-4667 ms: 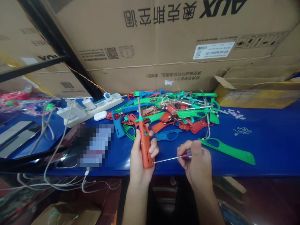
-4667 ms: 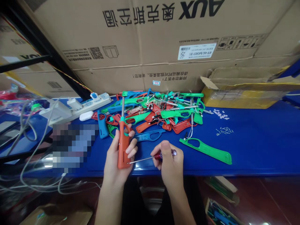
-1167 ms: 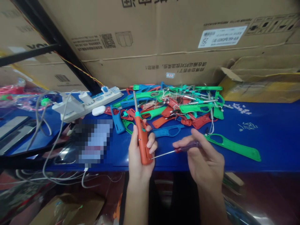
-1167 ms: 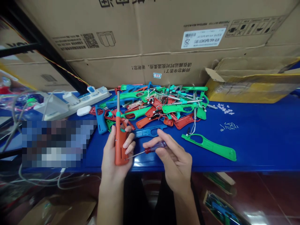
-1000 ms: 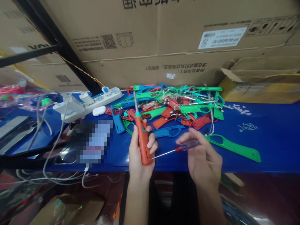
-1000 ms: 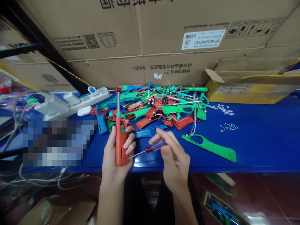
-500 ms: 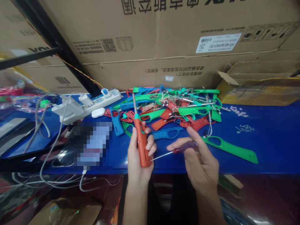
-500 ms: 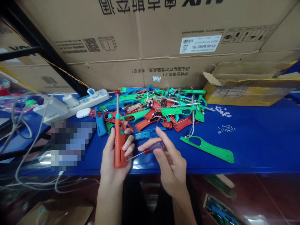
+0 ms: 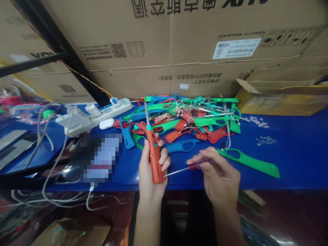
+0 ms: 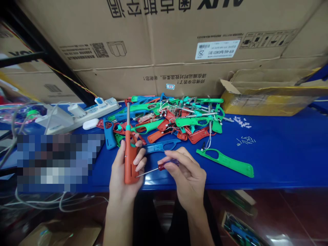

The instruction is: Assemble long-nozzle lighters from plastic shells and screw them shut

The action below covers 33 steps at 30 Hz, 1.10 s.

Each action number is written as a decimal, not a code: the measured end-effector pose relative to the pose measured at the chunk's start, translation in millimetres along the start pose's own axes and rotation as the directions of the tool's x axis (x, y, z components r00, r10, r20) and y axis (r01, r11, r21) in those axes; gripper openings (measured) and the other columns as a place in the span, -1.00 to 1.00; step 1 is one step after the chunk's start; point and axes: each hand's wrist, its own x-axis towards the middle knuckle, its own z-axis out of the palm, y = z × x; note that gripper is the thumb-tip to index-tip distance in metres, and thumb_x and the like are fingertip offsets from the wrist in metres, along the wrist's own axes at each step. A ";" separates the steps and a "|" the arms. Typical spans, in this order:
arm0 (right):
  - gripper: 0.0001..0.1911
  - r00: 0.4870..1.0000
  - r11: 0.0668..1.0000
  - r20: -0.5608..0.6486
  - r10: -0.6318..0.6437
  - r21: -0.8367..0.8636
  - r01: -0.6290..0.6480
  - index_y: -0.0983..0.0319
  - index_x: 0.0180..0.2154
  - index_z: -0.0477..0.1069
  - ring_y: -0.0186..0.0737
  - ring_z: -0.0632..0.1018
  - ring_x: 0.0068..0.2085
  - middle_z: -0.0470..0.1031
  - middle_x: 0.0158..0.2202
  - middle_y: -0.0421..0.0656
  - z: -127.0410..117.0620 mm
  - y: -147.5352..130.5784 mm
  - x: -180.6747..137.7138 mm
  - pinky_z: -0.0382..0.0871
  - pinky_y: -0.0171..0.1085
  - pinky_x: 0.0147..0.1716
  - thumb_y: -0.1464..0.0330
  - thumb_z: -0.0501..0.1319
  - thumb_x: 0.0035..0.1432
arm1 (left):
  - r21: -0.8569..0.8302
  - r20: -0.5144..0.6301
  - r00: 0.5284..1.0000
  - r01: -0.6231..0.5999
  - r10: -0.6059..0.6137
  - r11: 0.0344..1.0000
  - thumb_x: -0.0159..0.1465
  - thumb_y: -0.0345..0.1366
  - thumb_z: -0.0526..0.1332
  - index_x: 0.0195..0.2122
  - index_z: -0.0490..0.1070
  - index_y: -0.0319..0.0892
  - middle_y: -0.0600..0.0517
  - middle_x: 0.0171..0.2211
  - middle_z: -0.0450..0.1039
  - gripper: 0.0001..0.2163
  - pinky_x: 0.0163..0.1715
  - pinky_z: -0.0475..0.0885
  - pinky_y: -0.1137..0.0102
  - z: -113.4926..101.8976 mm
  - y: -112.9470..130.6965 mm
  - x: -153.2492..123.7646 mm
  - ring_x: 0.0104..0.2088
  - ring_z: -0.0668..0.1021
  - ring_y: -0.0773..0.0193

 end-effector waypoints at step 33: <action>-0.73 1.000 1.000 0.023 -0.004 -0.012 0.005 0.03 0.04 0.57 -0.17 0.61 -0.18 0.59 -0.22 -0.16 -1.5 1.3 0.3 0.55 -0.14 -0.24 0.37 0.24 0.36 | 0.019 0.000 1.000 -0.008 0.008 1.000 0.53 -0.24 -0.05 -0.06 0.39 -0.21 0.05 -0.32 0.28 -0.74 -0.76 0.25 0.65 1.1 0.5 0.6 -0.63 0.27 0.52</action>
